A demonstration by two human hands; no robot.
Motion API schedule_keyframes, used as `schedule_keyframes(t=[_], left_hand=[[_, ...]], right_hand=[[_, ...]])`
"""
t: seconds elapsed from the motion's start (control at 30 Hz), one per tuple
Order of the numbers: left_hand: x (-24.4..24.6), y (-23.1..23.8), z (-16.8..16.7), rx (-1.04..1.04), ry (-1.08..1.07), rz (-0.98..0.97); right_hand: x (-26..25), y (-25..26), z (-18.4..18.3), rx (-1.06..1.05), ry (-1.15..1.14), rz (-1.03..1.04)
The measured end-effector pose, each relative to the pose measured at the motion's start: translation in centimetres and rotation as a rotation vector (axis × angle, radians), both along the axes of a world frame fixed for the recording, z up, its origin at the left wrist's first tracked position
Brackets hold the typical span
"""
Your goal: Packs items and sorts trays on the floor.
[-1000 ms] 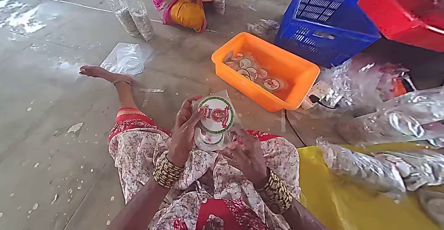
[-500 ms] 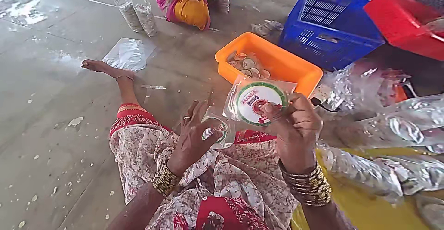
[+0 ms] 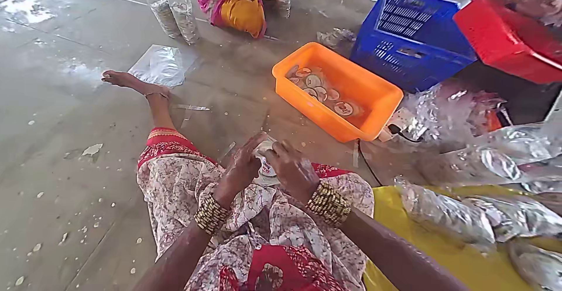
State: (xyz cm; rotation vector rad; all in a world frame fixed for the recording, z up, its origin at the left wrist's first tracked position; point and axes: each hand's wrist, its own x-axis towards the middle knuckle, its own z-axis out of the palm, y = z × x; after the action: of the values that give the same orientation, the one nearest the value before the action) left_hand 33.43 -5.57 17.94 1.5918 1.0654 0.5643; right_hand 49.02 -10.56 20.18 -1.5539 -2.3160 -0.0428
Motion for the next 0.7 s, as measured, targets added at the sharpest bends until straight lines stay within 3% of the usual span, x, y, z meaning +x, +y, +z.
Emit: schedule_keyframes(t=[0.03, 0.1, 0.17, 0.33, 0.5, 0.7], left_hand=[[0.0, 0.0, 0.0, -0.002, -0.012, -0.001], [-0.1, 0.0, -0.1, 0.004, -0.026, -0.016], [-0.2, -0.1, -0.1, -0.007, -0.035, -0.036], [0.2, -0.5, -0.6, -0.015, -0.15, -0.055], [0.3, -0.9, -0.8, -0.014, -0.178, -0.042], [0.2, -0.6, -0.8, -0.031, -0.179, -0.063]], right_hand=[[-0.1, -0.1, -0.4, -0.098, -0.041, 0.028], [-0.1, -0.2, 0.1, -0.498, -0.11, 0.075], [0.5, 0.3, 0.0, -0.694, -0.095, 0.101], [-0.1, 2.1, 2.1, -0.903, -0.182, -0.097], [-0.9, 4.4, 1.2, -1.045, -0.262, -0.026], [0.1, 4.7, 0.1, -1.032, -0.185, 0.01]])
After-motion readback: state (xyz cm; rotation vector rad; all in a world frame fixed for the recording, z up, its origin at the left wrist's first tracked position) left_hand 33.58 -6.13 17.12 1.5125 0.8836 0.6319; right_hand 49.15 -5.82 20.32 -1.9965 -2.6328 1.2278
